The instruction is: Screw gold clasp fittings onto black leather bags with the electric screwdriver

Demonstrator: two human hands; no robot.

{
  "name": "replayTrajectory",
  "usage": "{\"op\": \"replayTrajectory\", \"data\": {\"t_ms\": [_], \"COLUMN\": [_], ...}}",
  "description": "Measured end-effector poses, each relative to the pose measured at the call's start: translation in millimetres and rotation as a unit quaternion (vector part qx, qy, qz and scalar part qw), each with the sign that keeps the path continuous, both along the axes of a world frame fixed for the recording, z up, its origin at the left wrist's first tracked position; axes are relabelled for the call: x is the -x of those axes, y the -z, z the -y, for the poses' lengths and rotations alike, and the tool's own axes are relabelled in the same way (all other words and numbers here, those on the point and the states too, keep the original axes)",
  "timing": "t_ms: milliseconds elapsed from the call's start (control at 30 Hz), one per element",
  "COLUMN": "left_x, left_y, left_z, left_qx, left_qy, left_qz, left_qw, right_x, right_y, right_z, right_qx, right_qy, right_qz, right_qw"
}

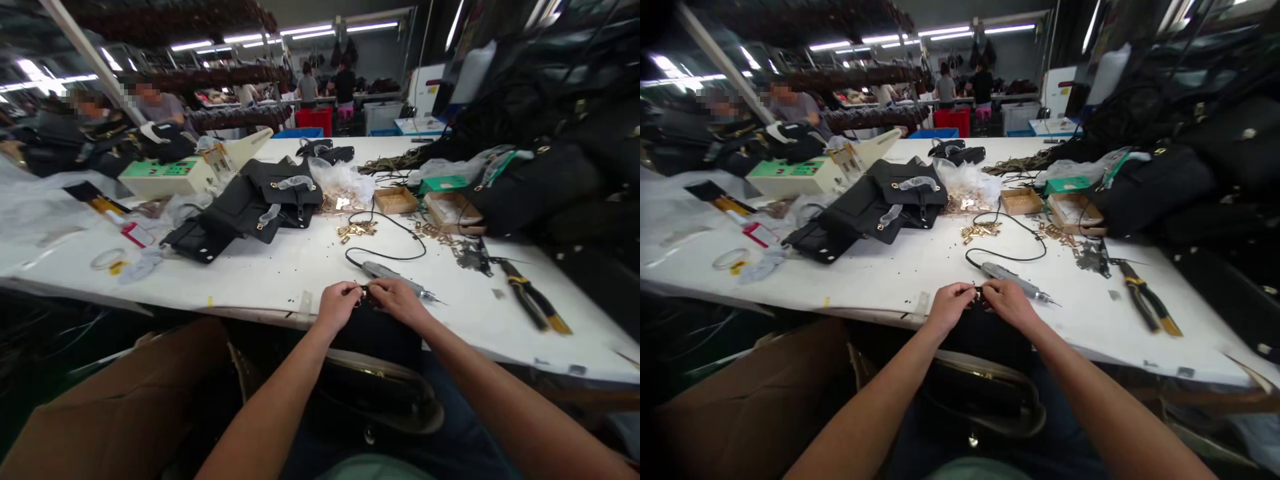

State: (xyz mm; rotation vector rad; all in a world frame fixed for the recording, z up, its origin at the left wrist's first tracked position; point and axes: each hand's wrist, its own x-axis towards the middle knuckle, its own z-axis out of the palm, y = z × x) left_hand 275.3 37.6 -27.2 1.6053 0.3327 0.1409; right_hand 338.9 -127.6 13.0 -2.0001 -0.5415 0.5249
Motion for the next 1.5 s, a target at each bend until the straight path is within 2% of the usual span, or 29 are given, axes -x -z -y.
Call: {"op": "replayTrajectory", "data": {"t_ms": [167,333,567,833,1000,1500], "left_x": [1.4,1.6,1.1,9.7,12.1,11.4], "left_y": [-2.8,-4.4,-6.0,-27.0,-31.6,-24.1], "left_z": [1.0,0.8,0.0,-4.2,1.9,11.8], "left_qx": [-0.006,-0.006,-0.030,-0.052,-0.048,-0.072], "left_qy": [-0.002,0.008,0.039,0.106,0.097,0.065], "left_qz": [-0.001,-0.008,-0.011,-0.024,-0.046,-0.087], "left_qw": [1.000,1.000,0.999,0.993,0.993,0.991], "right_x": [-2.7,0.7,5.4,10.5,14.2,19.3], "right_y": [-0.4,1.1,9.2,11.3,8.5,13.3], "right_z": [5.0,8.0,11.1,16.0,16.0,15.2], "right_qx": [-0.037,-0.019,-0.043,-0.067,-0.075,-0.055], "right_qy": [-0.003,-0.028,-0.010,0.013,0.006,0.011], "right_qz": [-0.090,-0.080,-0.090,-0.115,-0.100,-0.060], "right_qw": [0.995,0.996,0.995,0.991,0.992,0.997]}}
